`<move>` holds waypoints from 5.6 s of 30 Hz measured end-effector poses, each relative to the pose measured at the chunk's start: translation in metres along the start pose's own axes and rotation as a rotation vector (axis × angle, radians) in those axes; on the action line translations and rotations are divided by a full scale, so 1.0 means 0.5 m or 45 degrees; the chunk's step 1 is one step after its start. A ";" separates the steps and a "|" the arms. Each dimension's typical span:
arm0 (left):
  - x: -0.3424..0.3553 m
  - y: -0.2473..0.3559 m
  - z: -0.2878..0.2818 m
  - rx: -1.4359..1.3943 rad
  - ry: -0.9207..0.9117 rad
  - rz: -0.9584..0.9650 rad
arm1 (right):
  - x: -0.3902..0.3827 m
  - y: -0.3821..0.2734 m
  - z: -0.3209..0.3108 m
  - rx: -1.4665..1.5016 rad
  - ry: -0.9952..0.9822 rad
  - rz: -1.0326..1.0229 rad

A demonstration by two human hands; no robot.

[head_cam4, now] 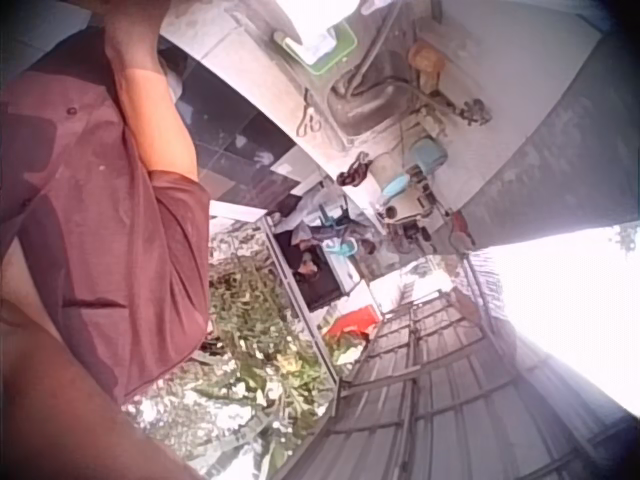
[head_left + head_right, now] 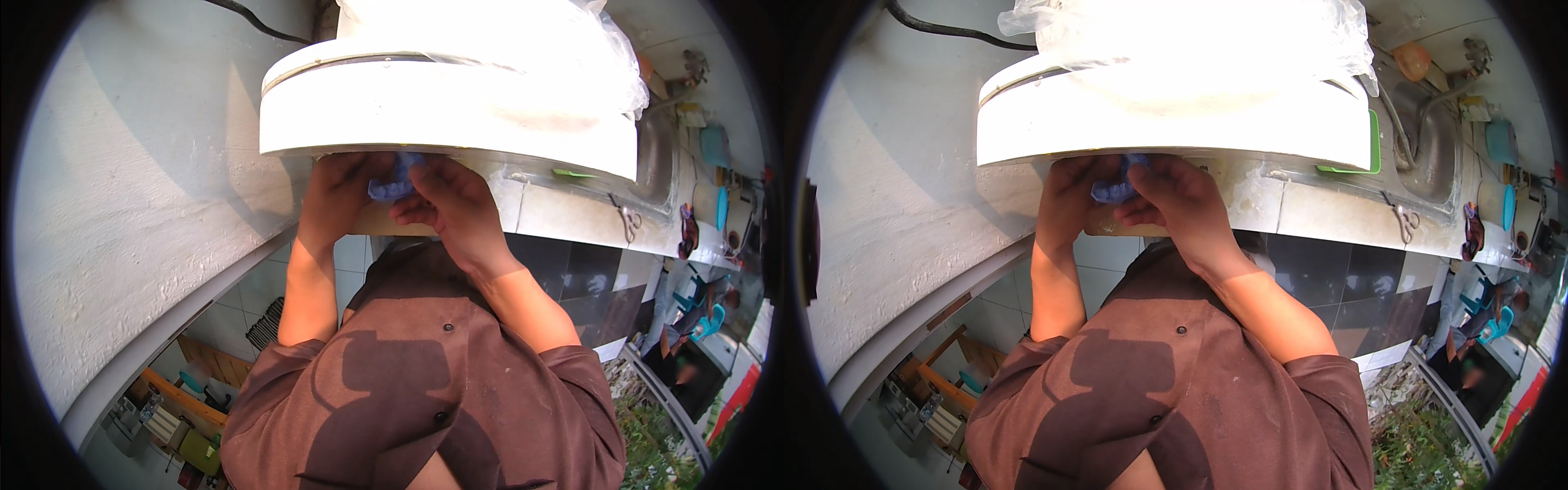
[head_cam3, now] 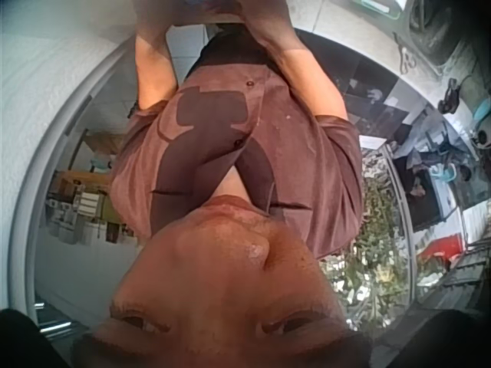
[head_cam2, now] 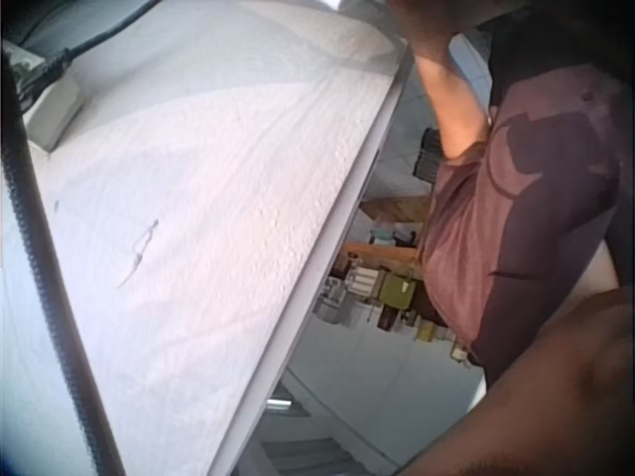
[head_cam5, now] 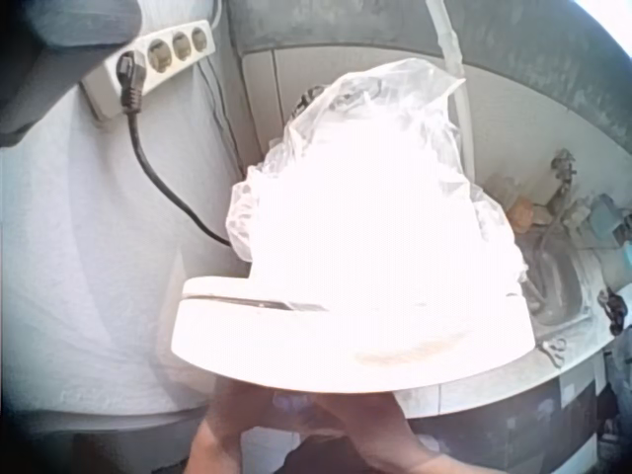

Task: The person trims a blue dental impression using a model trimmer machine and then refines the edges with scissors and a small metal tool while standing at a laboratory bench.

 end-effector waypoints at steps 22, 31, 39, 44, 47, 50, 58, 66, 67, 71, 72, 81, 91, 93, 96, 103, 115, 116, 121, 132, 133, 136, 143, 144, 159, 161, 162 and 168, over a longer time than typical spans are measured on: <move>-0.021 -0.010 -0.005 -0.184 -0.049 -0.247 | -0.011 0.004 -0.002 -0.003 0.044 0.009; -0.046 -0.001 0.014 -0.284 0.068 -0.093 | -0.005 0.015 -0.005 -0.304 -0.005 -0.164; -0.023 -0.002 0.018 -0.202 0.236 -0.084 | 0.016 0.012 -0.001 -0.350 0.036 -0.146; -0.025 0.001 0.022 -0.250 0.240 -0.073 | 0.018 0.010 0.004 -0.334 0.083 -0.184; -0.025 0.002 0.022 -0.259 0.233 -0.061 | 0.018 0.007 0.009 -0.321 0.099 -0.173; -0.024 -0.001 0.021 -0.262 0.231 -0.048 | 0.018 0.007 0.008 -0.315 0.101 -0.153; -0.026 -0.003 0.016 -0.230 0.213 0.110 | 0.013 0.012 0.003 -0.287 0.022 -0.173; -0.070 0.019 0.002 -0.234 -0.041 0.050 | 0.001 0.004 0.000 0.031 -0.078 -0.006; -0.075 0.017 0.004 -0.267 -0.043 0.006 | 0.004 0.005 0.000 0.048 -0.048 -0.002; -0.078 -0.007 -0.006 -0.212 -0.014 -0.039 | 0.005 0.019 -0.005 0.114 0.004 0.009; -0.075 -0.015 -0.005 -0.234 -0.009 -0.024 | 0.005 0.021 -0.005 0.129 -0.002 0.006; -0.065 -0.027 0.001 -0.283 -0.005 0.007 | 0.006 0.023 0.003 0.153 0.027 -0.016; -0.066 -0.013 -0.009 -0.303 -0.134 0.027 | 0.003 0.003 -0.011 -0.084 -0.054 0.027; -0.064 -0.013 -0.011 -0.315 -0.072 -0.017 | 0.003 0.004 -0.003 -0.083 -0.068 -0.012; -0.058 -0.015 -0.011 -0.249 0.001 -0.008 | 0.001 0.007 0.006 -0.072 -0.024 -0.056; -0.044 -0.013 -0.001 -0.218 0.105 0.055 | 0.006 0.020 0.011 0.019 0.009 -0.147; -0.042 -0.010 0.016 -0.268 0.226 0.038 | 0.011 0.030 0.017 0.046 0.052 -0.157; -0.041 -0.011 0.016 -0.258 0.225 0.037 | 0.011 0.035 0.012 0.033 0.051 -0.148; -0.043 -0.008 0.016 -0.241 0.229 0.038 | 0.010 0.036 0.012 0.013 0.034 -0.140; -0.042 -0.011 0.013 -0.249 0.257 0.048 | 0.016 0.034 0.017 -0.022 0.074 -0.130; -0.043 -0.012 0.012 -0.252 0.265 0.048 | 0.017 0.033 0.020 -0.002 0.077 -0.139; -0.044 -0.010 0.012 -0.262 0.268 0.052 | 0.020 0.031 0.025 0.033 0.075 -0.159; -0.045 -0.004 0.015 -0.260 0.265 0.032 | 0.021 0.032 0.024 0.024 0.068 -0.169; -0.045 -0.004 0.015 -0.257 0.267 0.034 | 0.021 0.031 0.024 0.022 0.067 -0.167; -0.065 -0.008 0.015 -0.246 0.199 0.192 | 0.006 0.026 -0.001 0.002 0.007 0.003; -0.071 -0.004 0.014 -0.271 0.167 0.171 | 0.005 0.018 -0.012 -0.061 -0.080 0.077; -0.074 0.003 0.016 -0.293 0.158 0.161 | 0.005 0.016 -0.013 -0.091 -0.124 0.115; -0.070 -0.010 0.020 -0.296 0.071 0.131 | -0.002 0.019 0.011 -0.002 -0.030 0.061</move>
Point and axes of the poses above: each hand's wrist, its own x-axis towards the middle knuckle, its own z-axis out of the palm, y = z × x, the point moved 3 cm from there along x, towards the middle knuckle, and after that the axes turned 10 degrees about -z, right-handed, at the moved point
